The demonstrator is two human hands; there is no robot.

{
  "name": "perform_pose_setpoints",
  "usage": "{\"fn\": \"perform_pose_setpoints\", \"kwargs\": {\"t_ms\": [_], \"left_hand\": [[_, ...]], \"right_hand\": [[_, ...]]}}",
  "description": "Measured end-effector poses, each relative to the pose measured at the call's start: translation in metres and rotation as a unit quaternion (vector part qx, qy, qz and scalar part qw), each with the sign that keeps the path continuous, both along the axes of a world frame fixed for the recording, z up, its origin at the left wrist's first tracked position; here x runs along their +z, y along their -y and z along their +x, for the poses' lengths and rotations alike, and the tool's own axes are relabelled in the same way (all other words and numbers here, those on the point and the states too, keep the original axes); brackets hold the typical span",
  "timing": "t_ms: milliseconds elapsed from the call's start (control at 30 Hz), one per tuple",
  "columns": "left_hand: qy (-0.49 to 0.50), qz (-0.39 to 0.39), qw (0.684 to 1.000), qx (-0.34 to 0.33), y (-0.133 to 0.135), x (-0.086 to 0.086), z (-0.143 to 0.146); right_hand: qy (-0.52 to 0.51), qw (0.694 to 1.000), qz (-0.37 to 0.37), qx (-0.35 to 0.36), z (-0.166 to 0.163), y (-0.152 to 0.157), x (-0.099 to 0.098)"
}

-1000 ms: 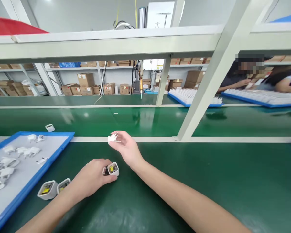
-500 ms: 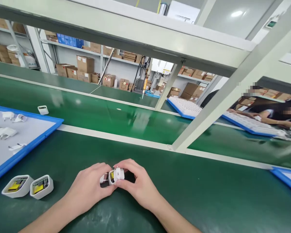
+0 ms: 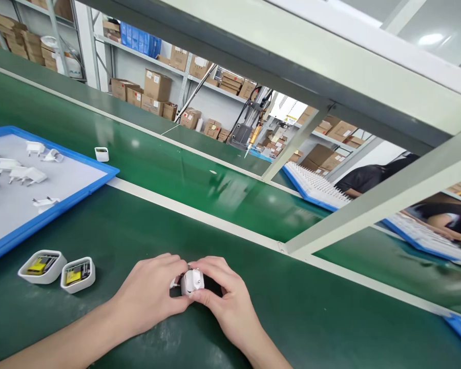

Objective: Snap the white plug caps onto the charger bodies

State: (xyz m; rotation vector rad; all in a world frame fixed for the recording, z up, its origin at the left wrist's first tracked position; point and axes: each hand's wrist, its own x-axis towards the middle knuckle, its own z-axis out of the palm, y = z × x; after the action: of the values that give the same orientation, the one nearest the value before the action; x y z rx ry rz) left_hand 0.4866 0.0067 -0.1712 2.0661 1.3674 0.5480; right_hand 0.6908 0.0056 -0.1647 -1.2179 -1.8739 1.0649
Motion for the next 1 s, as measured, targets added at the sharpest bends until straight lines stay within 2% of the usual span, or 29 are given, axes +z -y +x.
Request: {"fn": "perform_pose_setpoints", "kwargs": {"t_ms": [200, 300, 500, 600, 767, 867, 1000], "left_hand": [[0.007, 0.001, 1.0, -0.001, 0.001, 0.0, -0.001], [0.009, 0.003, 1.0, 0.001, 0.001, 0.0, -0.001], [0.007, 0.014, 1.0, -0.004, 0.003, -0.003, 0.001], [0.004, 0.035, 0.999, -0.024, 0.005, -0.005, 0.003], [0.029, -0.019, 0.999, -0.023, 0.006, 0.001, 0.001], [0.053, -0.038, 0.997, -0.032, 0.004, 0.004, -0.001], [0.056, -0.041, 0.997, -0.027, 0.003, 0.002, -0.001]], "right_hand": [[0.01, 1.0, -0.009, 0.017, -0.002, 0.003, 0.004], [0.041, 0.999, 0.01, 0.011, -0.004, 0.007, 0.009], [0.158, 0.977, 0.141, -0.035, -0.01, 0.016, 0.012], [0.191, 0.962, 0.191, -0.028, -0.013, 0.018, 0.014], [0.216, 0.962, 0.162, 0.024, -0.009, 0.017, 0.019], [0.224, 0.966, 0.125, 0.019, -0.004, 0.017, 0.022], [0.259, 0.948, 0.183, 0.027, -0.003, 0.017, 0.025]]}}
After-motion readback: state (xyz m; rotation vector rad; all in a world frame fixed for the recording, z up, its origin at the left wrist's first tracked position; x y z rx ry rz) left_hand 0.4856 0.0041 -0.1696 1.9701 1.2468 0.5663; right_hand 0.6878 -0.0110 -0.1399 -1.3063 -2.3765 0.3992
